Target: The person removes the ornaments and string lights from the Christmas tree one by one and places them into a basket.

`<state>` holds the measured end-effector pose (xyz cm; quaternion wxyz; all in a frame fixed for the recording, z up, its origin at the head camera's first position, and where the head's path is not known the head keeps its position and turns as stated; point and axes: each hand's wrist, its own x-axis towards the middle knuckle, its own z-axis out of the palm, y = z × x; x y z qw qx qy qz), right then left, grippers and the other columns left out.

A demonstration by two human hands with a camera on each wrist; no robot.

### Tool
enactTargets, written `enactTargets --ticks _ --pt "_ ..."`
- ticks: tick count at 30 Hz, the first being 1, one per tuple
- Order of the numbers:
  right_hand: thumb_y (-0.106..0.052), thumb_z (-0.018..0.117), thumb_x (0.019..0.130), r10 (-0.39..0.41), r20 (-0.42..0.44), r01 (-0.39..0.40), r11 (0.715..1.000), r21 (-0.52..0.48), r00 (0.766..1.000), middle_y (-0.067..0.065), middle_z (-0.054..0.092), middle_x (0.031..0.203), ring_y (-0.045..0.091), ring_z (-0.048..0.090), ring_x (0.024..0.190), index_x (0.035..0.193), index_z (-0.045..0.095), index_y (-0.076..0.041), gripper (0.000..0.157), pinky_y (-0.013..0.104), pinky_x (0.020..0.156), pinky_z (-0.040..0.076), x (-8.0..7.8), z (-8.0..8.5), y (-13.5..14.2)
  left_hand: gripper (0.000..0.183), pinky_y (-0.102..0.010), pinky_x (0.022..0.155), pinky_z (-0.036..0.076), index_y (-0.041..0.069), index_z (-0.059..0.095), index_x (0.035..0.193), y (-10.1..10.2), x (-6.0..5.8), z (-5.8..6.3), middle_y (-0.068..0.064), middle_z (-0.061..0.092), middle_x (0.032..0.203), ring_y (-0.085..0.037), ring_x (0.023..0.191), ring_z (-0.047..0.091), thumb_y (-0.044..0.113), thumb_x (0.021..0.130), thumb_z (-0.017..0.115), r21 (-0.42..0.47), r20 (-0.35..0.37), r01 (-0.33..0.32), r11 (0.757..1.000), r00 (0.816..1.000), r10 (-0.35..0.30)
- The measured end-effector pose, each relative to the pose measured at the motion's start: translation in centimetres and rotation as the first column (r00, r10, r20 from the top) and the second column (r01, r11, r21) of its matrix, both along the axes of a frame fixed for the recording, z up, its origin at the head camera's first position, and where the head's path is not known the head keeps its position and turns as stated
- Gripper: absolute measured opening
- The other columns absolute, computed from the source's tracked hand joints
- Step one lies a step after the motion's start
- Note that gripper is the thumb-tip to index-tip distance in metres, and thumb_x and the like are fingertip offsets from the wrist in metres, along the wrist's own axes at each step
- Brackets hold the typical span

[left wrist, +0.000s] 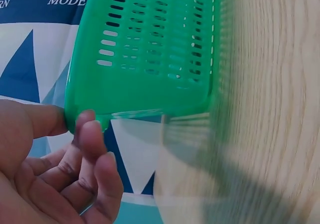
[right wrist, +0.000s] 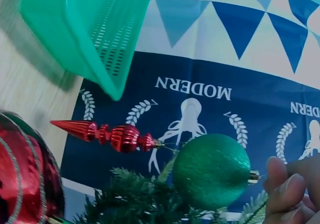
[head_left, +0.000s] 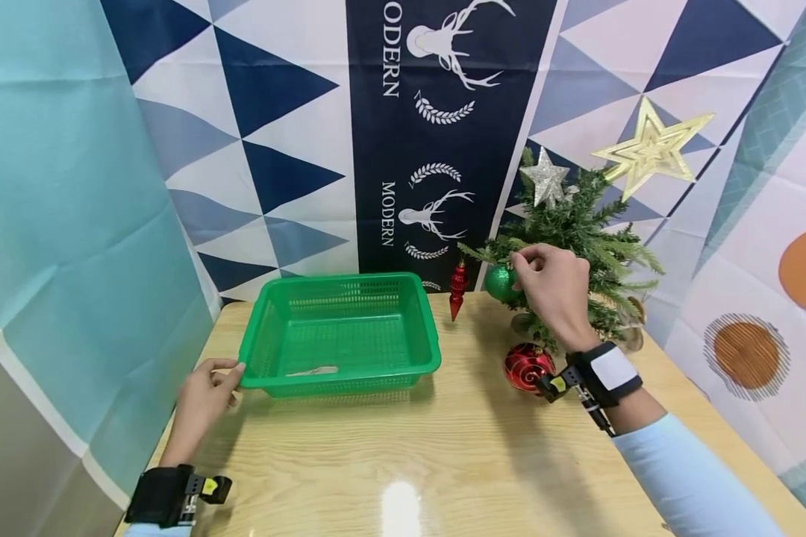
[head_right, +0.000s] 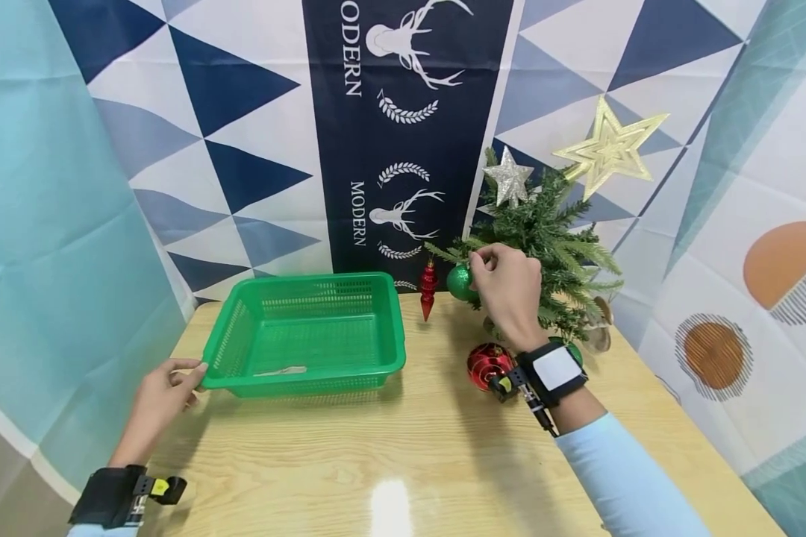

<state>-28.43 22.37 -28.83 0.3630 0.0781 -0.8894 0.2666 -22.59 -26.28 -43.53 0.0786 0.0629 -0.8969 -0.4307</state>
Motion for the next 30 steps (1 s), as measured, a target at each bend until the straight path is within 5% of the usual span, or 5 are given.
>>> enactTargets --ticks 8,16,23,28,30 --pt "-0.032 0.060 0.098 -0.012 -0.073 0.015 0.999 0.035 0.997 -0.002 0.062 0.059 0.001 0.039 0.037 0.097 0.074 -0.008 0.028 0.026 0.041 0.026 0.3 2.1 0.1 0.050 -0.041 0.059 0.044 0.002 0.052 0.128 -0.4 -0.5 0.0 -0.018 0.066 0.092 -0.032 0.071 0.062 0.044 0.100 0.053 0.087 0.006 -0.018 0.996 1.000 0.017" --pt "-0.032 0.059 0.098 0.035 -0.056 -0.035 0.999 0.006 0.998 0.000 0.063 0.060 0.003 0.045 0.041 0.098 0.073 -0.009 0.027 0.025 0.047 0.028 0.1 3.9 -0.1 0.072 -0.039 0.048 0.038 0.017 0.047 0.138 -3.1 -3.7 -4.9 -0.012 0.054 0.082 -0.023 0.055 0.044 0.070 0.088 0.050 0.125 0.030 -0.014 0.992 0.999 0.011" --pt "-0.032 0.057 0.098 0.103 0.018 -0.104 0.994 0.017 0.994 0.001 0.062 0.061 0.005 0.051 0.049 0.098 0.072 -0.010 0.027 0.029 0.053 0.033 -0.2 4.3 -0.6 0.061 -0.038 0.061 0.037 0.003 0.043 0.142 -1.2 -1.2 0.6 -0.012 0.051 0.086 -0.024 0.067 0.043 0.047 0.100 0.052 0.170 0.096 0.045 0.984 0.993 -0.062" --pt "-0.031 0.056 0.099 0.109 0.035 -0.109 0.994 0.026 0.993 0.002 0.062 0.060 0.009 0.051 0.047 0.098 0.072 -0.010 0.026 0.030 0.052 0.031 -0.5 4.5 -1.0 0.067 -0.042 0.076 0.040 0.001 0.041 0.145 -1.5 -1.2 0.4 -0.018 0.052 0.121 -0.036 0.103 0.051 0.048 0.100 0.052 0.179 0.129 0.078 0.981 0.986 -0.102" --pt "-0.031 0.056 0.099 0.098 0.050 -0.100 0.994 0.047 0.994 0.002 0.061 0.059 0.012 0.050 0.046 0.097 0.071 -0.010 0.025 0.030 0.050 0.030 -0.7 4.7 -1.0 0.067 -0.042 0.075 0.040 -0.001 0.041 0.145 -1.6 -1.2 0.4 -0.018 0.052 0.120 -0.035 0.101 0.051 0.048 0.099 0.052 0.181 0.144 0.076 0.981 0.984 -0.103"
